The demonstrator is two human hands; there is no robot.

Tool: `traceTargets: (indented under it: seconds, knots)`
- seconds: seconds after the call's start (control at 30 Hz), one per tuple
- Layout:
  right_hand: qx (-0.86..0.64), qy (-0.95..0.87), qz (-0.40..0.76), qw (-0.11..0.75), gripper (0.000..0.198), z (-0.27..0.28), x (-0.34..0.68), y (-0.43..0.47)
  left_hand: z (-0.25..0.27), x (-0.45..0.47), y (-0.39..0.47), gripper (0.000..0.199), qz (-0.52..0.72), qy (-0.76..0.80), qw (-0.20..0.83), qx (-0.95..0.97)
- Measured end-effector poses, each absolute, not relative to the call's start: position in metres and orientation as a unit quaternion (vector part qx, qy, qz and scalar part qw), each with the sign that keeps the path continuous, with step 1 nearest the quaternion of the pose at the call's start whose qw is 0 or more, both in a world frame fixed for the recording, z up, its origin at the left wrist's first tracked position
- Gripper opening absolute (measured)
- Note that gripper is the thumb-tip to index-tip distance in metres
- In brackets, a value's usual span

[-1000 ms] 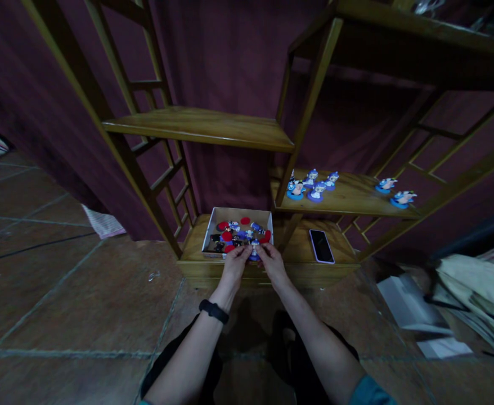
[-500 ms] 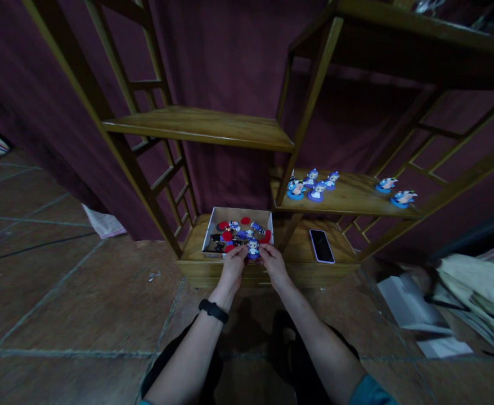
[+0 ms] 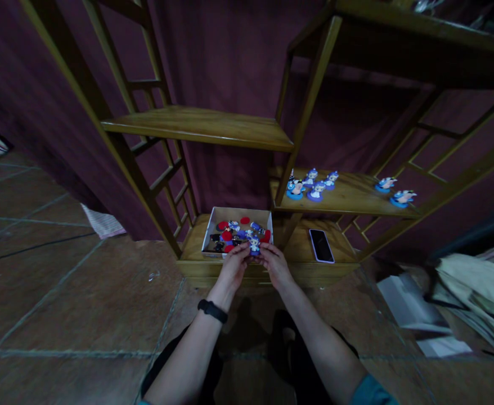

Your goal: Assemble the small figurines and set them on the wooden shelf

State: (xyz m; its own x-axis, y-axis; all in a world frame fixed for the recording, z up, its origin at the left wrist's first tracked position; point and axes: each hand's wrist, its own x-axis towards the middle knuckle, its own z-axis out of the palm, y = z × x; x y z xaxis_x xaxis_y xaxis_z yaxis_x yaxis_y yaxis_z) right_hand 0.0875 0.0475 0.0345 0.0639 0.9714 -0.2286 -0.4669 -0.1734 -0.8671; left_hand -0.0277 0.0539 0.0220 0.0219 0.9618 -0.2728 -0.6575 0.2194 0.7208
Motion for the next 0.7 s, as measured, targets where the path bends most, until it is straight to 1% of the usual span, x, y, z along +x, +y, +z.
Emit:
traceTargets:
  seconds: [0.23,0.43,0.7]
  knots:
    - [-0.441,-0.279,0.615,0.59,0.025,0.03,0.0892,0.0493,0.0192,-0.0289,0.055,0.02,0.586,0.369,0.699,0.179]
    - [-0.438,-0.292,0.605,0.598,0.03,0.0314,0.089,0.0511,0.0178,-0.0283,0.0552,0.024,0.576,0.359,0.708,0.195]
    - [-0.418,-0.292,0.61,0.606,0.027,0.027,0.0855,0.0537,0.0182,-0.0252,0.0546,0.028,0.576,0.349,0.709,0.21]
